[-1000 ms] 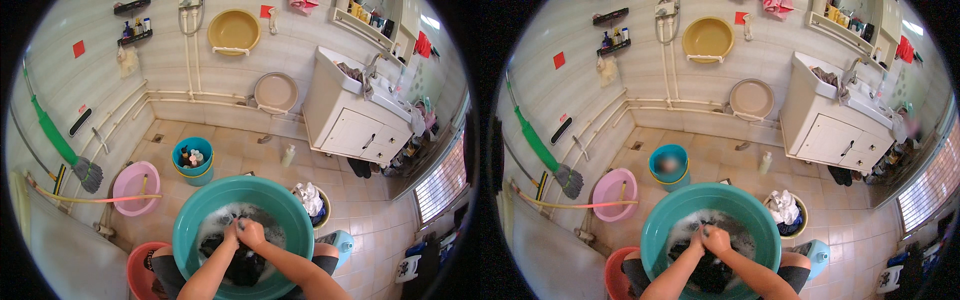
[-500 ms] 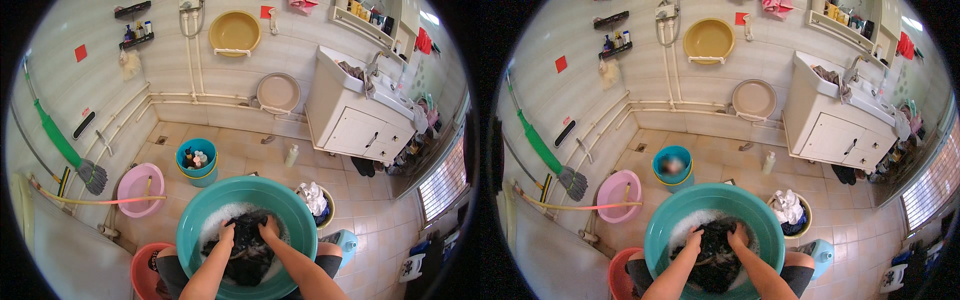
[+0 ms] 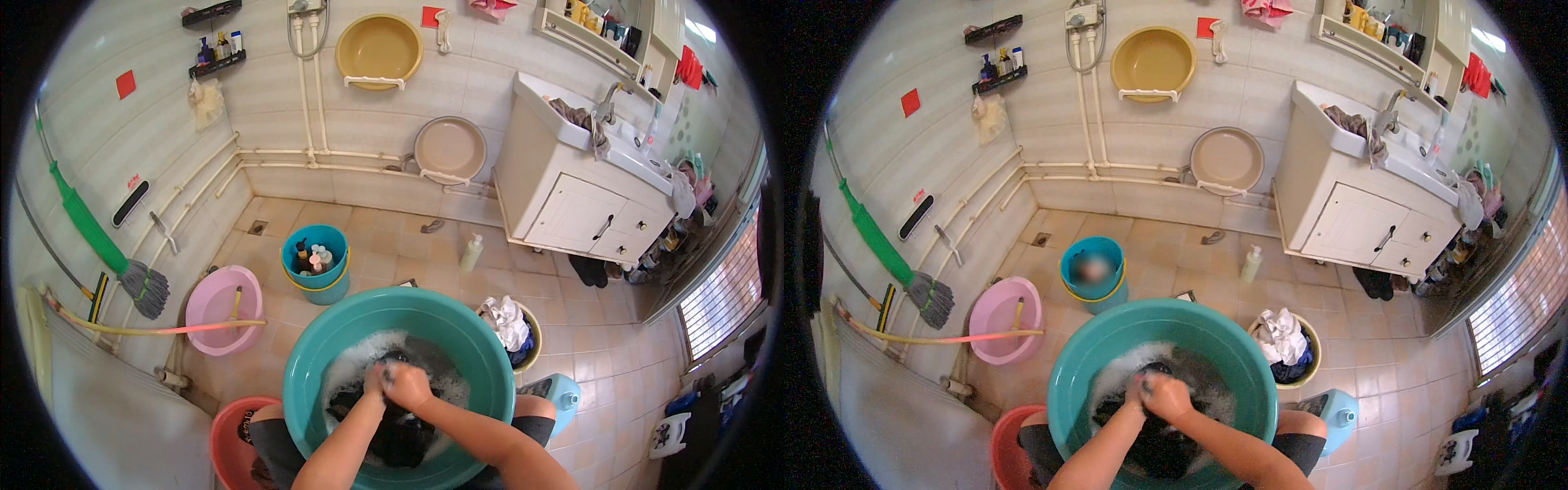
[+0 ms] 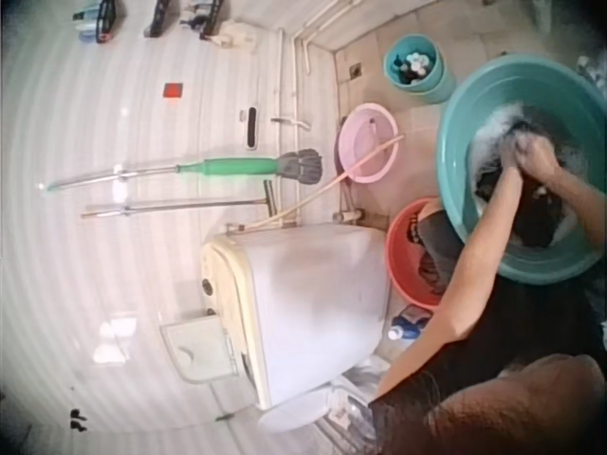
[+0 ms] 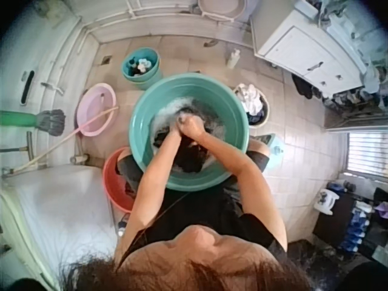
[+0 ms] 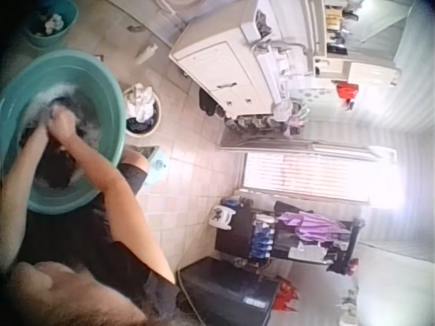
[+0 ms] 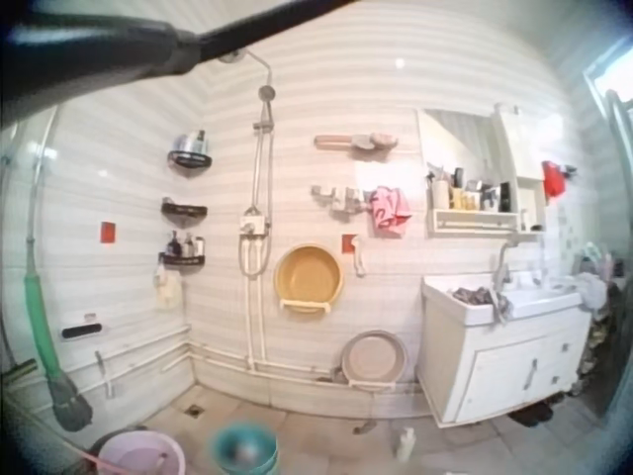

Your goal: The person is hand-washing a dark garment in a teal basin filled with soapy water. They repeatedly submerge, scrub, and wring the fabric to clean it.

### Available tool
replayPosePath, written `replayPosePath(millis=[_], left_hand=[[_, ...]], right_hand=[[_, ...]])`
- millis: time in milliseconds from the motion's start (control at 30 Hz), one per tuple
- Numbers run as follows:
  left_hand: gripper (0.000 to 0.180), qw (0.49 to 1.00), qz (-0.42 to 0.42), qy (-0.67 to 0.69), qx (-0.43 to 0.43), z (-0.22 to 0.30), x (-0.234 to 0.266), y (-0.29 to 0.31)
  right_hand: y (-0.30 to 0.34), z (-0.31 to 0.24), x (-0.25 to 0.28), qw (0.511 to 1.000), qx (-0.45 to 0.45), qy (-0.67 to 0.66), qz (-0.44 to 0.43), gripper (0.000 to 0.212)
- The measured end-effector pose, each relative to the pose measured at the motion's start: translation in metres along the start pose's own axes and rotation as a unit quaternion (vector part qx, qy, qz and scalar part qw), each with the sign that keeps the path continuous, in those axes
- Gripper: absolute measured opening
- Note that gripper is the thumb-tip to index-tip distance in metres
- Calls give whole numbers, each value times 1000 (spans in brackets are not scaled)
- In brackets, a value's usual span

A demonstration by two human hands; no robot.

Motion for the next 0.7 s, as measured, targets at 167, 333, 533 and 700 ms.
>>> replayPosePath(millis=[167,333,533,700], left_hand=[[70,978,16,-181,-103,7,-30,25],[43,977,89,-145,-127,26,-3,11],[50,979,76,-134,-133,16,23,-18],[60,997,-45,17,64,-14,36,-68]], right_hand=[[-8,111,-30,943,-311,-117,-5,45],[5,100,-43,984,-111,17,-139,54],[8,102,-44,934,-326,-82,-120,59],[3,13,-17,956,-167,-211,-115,39]])
Point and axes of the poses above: each hand's wrist, its own y-axis away from the middle knuckle, its own x-axis out of the back of the hand, z = x × y, the point moved 5 cm from there along -y, towards the middle knuckle, and after that the axes turned 10 degrees about y, right-handed, at the moved point
